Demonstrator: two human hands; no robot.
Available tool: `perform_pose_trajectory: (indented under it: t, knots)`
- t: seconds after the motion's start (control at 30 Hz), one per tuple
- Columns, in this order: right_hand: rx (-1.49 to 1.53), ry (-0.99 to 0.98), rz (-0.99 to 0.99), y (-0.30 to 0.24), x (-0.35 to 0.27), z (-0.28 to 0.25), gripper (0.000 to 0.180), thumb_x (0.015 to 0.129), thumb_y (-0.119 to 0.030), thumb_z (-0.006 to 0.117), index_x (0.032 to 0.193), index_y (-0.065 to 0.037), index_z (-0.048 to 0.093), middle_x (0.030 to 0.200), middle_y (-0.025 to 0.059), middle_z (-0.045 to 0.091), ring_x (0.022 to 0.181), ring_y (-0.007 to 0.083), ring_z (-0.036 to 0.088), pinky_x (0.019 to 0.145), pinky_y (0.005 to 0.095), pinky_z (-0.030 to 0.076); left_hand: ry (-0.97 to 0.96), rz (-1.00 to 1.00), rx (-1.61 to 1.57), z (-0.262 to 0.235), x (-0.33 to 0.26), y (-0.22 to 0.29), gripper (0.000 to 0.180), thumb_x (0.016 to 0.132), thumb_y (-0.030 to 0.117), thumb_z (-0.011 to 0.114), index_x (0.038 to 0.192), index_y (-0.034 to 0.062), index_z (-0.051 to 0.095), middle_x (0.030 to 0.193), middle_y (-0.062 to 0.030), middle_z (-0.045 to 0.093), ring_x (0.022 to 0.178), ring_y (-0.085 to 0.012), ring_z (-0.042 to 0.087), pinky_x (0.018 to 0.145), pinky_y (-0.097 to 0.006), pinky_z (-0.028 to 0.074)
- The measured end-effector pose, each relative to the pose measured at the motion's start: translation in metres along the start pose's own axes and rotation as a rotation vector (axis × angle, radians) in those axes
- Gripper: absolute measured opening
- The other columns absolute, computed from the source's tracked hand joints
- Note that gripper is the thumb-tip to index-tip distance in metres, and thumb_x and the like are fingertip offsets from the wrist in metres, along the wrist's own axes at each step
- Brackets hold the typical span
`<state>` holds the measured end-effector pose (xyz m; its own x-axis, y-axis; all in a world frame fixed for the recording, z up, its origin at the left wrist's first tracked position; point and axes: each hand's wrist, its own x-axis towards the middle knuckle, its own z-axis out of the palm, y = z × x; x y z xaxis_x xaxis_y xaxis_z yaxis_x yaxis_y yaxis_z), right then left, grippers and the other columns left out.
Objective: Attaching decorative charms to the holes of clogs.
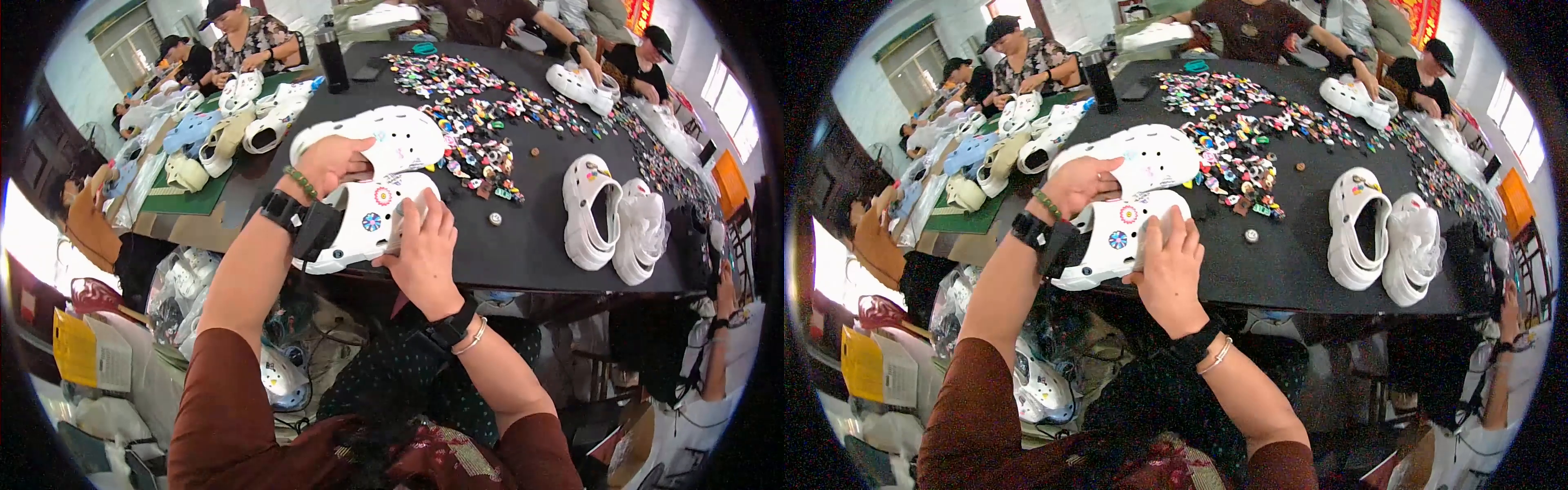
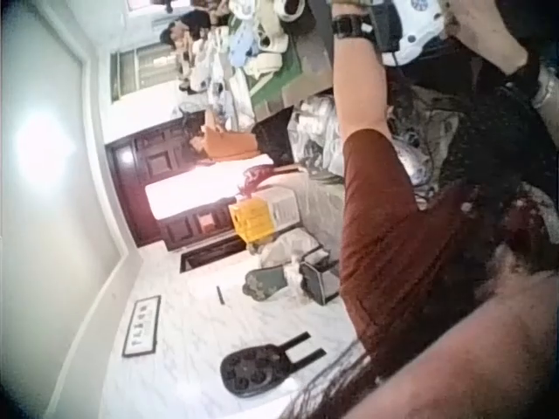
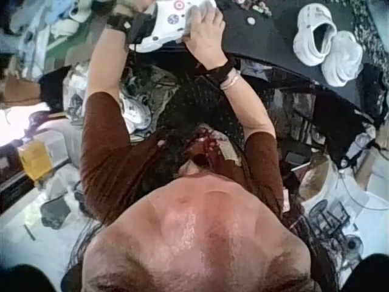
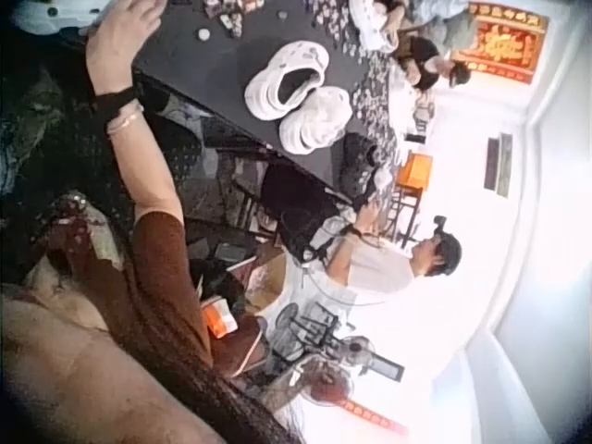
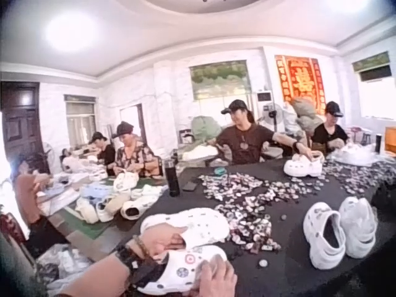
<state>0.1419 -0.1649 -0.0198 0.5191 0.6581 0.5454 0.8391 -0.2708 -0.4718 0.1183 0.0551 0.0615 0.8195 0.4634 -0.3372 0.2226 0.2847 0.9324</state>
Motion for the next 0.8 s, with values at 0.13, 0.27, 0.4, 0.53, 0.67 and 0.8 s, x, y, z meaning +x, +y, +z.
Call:
perform_pose_trajectory:
  t: [0.13,0.27,0.4,0.53,0.67,0.8]
  knots:
    - [0.016,-0.024,-0.001,0.005,0.0,-0.002,0.099,0.053,-0.024,0.092,0.135,-0.002,0.042,0.14,0.026,0.034,0.126,0.045,0.037,0.096,0.0533,0.038,0.156,0.161,0.089,0.023,-0.005,-0.013,0.023,0.095,0.021,0.062,0.082,0.0035,0.06,0.075,-0.0035,0.06,0.07,-0.0141,0.058,0.07,-0.029,0.05]
    - [0.041,-0.04,-0.038,0.011,0.004,-0.006,0.095,0.057,-0.024,0.091,0.135,-0.002,0.042,0.14,0.0285,0.034,0.125,0.0466,0.037,0.099,0.0537,0.038,0.275,0.288,0.111,0.014,0.0,-0.028,0.025,0.091,0.019,0.065,0.076,0.0,0.059,0.073,-0.0076,0.064,0.065,-0.0145,0.06,0.061,-0.028,0.047]
    - [0.162,-0.133,-0.163,0.042,0.013,-0.027,0.078,0.065,-0.02,0.086,0.13,-0.003,0.047,0.138,0.025,0.039,0.123,0.0452,0.041,0.102,0.0508,0.039,0.339,0.314,0.228,0.013,0.004,-0.032,0.024,0.09,0.019,0.067,0.079,-0.0017,0.06,0.074,-0.0086,0.064,0.067,-0.0162,0.061,0.064,-0.029,0.049]
    - [0.429,-0.146,-0.077,0.094,0.039,-0.047,0.031,0.079,-0.01,0.074,0.106,-0.002,0.061,0.101,0.0168,0.064,0.092,0.0323,0.064,0.082,0.039,0.052,0.329,0.281,0.186,0.012,0.001,-0.029,0.024,0.09,0.019,0.068,0.08,-0.002,0.061,0.076,-0.0093,0.065,0.068,-0.0157,0.061,0.064,-0.03,0.049]
    - [0.203,-0.118,0.004,0.146,0.069,-0.064,0.018,0.083,-0.01,0.07,0.095,0.001,0.064,0.082,0.017,0.068,0.074,0.0301,0.068,0.069,0.038,0.054,0.344,0.287,0.182,0.02,0.001,-0.028,0.025,0.09,0.02,0.067,0.08,-0.0019,0.061,0.076,-0.0091,0.066,0.069,-0.0157,0.061,0.065,-0.03,0.049]
    - [0.189,-0.248,0.097,0.146,0.105,-0.064,0.016,0.084,-0.011,0.066,0.095,0.001,0.064,0.083,0.0176,0.069,0.076,0.0336,0.068,0.069,0.0393,0.054,0.424,0.253,0.266,0.007,0.01,-0.036,0.026,0.091,0.021,0.067,0.079,-0.0018,0.06,0.076,-0.0091,0.065,0.068,-0.0159,0.06,0.066,-0.03,0.049]
